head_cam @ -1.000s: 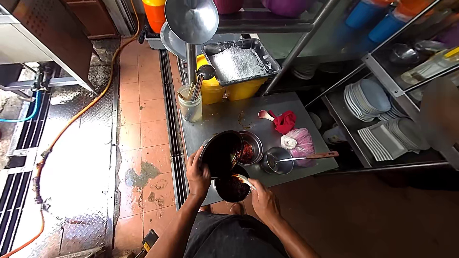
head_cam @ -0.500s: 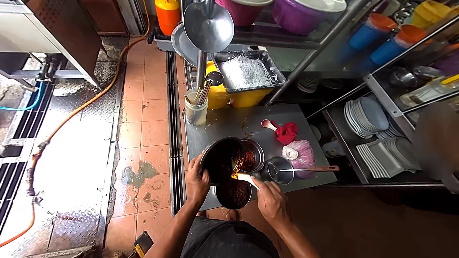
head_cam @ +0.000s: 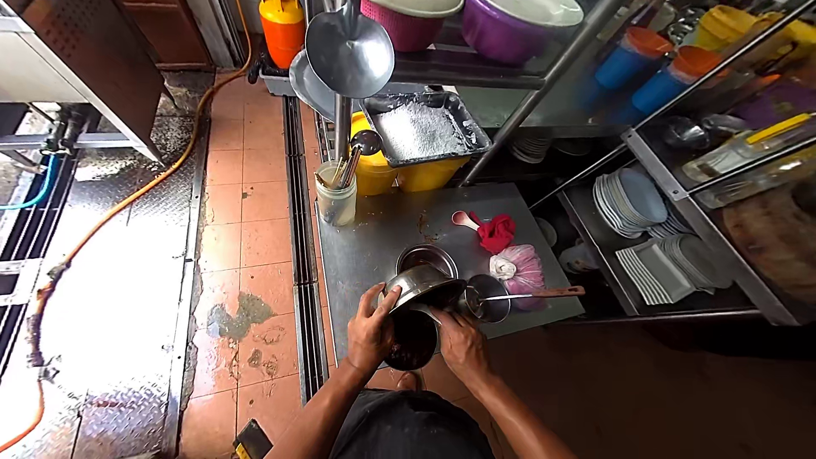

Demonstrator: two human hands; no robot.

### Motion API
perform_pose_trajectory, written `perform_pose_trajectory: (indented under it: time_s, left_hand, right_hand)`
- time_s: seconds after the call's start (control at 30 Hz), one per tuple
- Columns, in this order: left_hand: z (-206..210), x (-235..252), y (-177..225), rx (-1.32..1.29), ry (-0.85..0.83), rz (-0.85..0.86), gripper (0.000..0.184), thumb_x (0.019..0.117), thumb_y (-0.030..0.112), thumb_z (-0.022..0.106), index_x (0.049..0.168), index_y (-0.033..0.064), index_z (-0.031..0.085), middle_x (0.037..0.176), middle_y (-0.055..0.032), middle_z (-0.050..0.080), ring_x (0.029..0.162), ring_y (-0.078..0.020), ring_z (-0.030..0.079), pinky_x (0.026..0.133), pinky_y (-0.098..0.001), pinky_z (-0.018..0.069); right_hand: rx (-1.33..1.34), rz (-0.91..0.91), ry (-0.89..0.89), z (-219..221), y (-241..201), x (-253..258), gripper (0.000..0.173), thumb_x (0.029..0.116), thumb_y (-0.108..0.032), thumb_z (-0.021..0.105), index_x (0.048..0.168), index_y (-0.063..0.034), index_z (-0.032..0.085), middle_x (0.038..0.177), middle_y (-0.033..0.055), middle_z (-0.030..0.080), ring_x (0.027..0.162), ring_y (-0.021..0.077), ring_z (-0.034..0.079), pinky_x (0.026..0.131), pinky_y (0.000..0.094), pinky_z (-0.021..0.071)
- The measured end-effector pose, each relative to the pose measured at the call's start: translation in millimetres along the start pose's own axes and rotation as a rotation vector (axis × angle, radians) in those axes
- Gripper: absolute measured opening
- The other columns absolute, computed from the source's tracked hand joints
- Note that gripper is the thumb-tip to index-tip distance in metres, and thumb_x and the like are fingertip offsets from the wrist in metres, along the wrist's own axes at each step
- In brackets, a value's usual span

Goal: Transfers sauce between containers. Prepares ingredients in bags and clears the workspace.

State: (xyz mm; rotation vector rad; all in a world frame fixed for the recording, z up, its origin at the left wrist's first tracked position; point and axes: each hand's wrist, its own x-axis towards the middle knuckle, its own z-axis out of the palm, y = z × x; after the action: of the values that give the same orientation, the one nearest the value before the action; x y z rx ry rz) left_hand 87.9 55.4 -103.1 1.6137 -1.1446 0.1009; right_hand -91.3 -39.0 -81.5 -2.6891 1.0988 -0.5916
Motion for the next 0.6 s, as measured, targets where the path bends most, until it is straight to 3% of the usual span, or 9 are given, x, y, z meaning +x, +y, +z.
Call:
perform_pose_trajectory:
  time_s: [0.1, 0.17, 0.23, 0.33, 0.47, 0.6]
  left_hand:
    - [2.9, 0.4, -6.4, 0.026, -0.007, 0.015, 0.046, 0.0896, -0.001, 0.057, 0.129, 0.0167, 0.072, 0.136, -0.0183, 0.062, 0.084, -0.0236, 0.073, 0.065, -0.0374, 0.0610]
    - [5.1, 4.6, -10.0, 0.034, -0.001, -0.003, 0.047, 0.0890, -0.003, 0.056, 0.130, 0.0155, 0.072, 0.137, -0.0188, 0.062, 0.090, -0.0250, 0.073, 0.069, -0.0384, 0.0613]
    - [7.3, 9.7, -11.5, 0.039, 0.004, -0.041, 0.049, 0.0896, -0.004, 0.054, 0.133, 0.0131, 0.068, 0.137, -0.0189, 0.061, 0.106, -0.0269, 0.071, 0.079, -0.0408, 0.0614]
    - [9.7, 14.7, -14.4, 0.010, 0.004, -0.114, 0.050, 0.0915, -0.004, 0.052, 0.138, 0.0093, 0.064, 0.136, -0.0166, 0.061, 0.119, -0.0239, 0.065, 0.094, -0.0387, 0.0575]
    - [5.4, 16.3, -19.4, -0.045, 0.001, -0.272, 0.047, 0.0948, -0.001, 0.054, 0.140, 0.0084, 0.062, 0.133, -0.0124, 0.063, 0.120, -0.0202, 0.062, 0.101, -0.0375, 0.0525]
    - [0.5, 15.4, -20.5, -0.059, -0.016, -0.326, 0.047, 0.0948, 0.000, 0.053, 0.140, 0.0090, 0.061, 0.133, -0.0098, 0.063, 0.120, -0.0180, 0.060, 0.103, -0.0367, 0.0496]
  right_hand:
    - [0.030, 0.047, -0.063, -1.2, 0.1, -13.2, 0.032, 0.0971, -0.010, 0.052, 0.116, -0.0124, 0.078, 0.095, 0.0086, 0.077, 0.088, 0.0275, 0.074, 0.078, 0.0434, 0.0614]
    - [0.001, 0.062, -0.075, -5.2, -2.3, -22.1, 0.032, 0.0966, -0.008, 0.054, 0.117, -0.0138, 0.078, 0.093, 0.0082, 0.077, 0.087, 0.0274, 0.074, 0.076, 0.0430, 0.0615]
    - [-0.054, 0.036, -0.089, -6.7, -1.8, -32.2, 0.033, 0.0947, -0.006, 0.057, 0.117, -0.0160, 0.078, 0.090, 0.0071, 0.075, 0.085, 0.0263, 0.074, 0.071, 0.0418, 0.0612]
    - [-0.099, -0.018, -0.132, -7.1, 3.0, -41.0, 0.036, 0.0927, -0.006, 0.058, 0.121, -0.0180, 0.077, 0.088, 0.0056, 0.075, 0.082, 0.0247, 0.073, 0.066, 0.0398, 0.0605]
    - [-0.096, -0.078, -0.030, -15.9, 6.7, -34.8, 0.032, 0.0936, -0.007, 0.058, 0.116, -0.0170, 0.078, 0.080, 0.0046, 0.070, 0.073, 0.0229, 0.069, 0.060, 0.0360, 0.0569]
    - [0.004, -0.119, 0.095, -28.4, -11.4, -16.6, 0.032, 0.0963, -0.008, 0.054, 0.117, -0.0142, 0.078, 0.078, 0.0038, 0.069, 0.072, 0.0200, 0.067, 0.061, 0.0322, 0.0551]
